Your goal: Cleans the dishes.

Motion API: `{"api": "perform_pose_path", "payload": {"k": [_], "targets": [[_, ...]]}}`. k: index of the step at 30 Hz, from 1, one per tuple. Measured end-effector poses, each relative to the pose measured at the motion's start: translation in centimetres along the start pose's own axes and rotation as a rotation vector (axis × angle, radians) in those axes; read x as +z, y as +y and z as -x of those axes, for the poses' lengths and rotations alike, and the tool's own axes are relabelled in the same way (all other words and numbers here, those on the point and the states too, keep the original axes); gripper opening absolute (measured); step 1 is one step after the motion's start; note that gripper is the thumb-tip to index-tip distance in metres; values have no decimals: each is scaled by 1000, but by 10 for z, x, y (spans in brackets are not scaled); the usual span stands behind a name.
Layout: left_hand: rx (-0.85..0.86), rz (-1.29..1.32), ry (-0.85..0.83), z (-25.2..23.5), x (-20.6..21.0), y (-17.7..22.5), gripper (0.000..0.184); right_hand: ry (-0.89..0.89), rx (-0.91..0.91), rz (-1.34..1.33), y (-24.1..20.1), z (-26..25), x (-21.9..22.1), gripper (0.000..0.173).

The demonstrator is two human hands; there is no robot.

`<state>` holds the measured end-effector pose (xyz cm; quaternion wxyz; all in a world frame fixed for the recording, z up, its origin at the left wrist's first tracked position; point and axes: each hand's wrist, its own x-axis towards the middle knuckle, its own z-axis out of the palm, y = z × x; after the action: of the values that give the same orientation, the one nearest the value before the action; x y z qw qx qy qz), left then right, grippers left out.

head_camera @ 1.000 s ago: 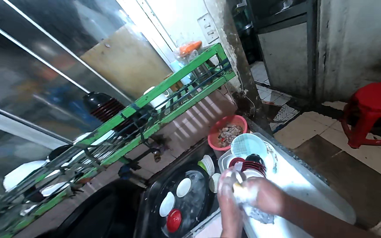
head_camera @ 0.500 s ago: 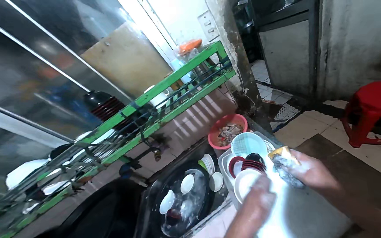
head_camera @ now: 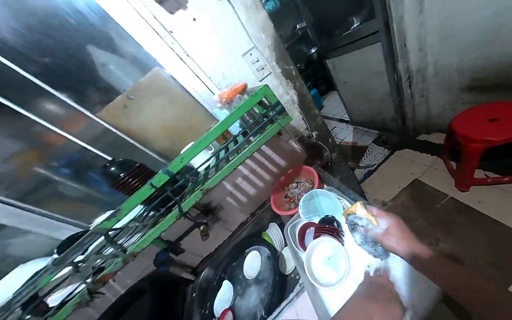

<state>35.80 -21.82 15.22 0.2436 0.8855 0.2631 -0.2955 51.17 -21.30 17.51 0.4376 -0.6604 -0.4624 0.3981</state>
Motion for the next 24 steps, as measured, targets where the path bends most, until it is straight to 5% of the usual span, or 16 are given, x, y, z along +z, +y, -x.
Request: {"api": "perform_pose_path", "payload": {"k": [4,7,10,14,20,24], "targets": [[261,66,226,21,11,-24,42,0,-13,13,2,0,0,58],[55,169,567,30,8,-45,59,-58,-49,108,0,1,2,55],[-428,127,340,34,-6,-51,70,-257,-74,397,-1,1,11,52],[-419,110,229,38,-6,-43,40,-419,-68,635,7,-1,23,54],[-279,1545,851,61,-12,-51,28,-151,-49,223,-6,4,14,52],[-54,1644,880,71,-11,-13,31,69,-434,140,-19,37,48,62]]}}
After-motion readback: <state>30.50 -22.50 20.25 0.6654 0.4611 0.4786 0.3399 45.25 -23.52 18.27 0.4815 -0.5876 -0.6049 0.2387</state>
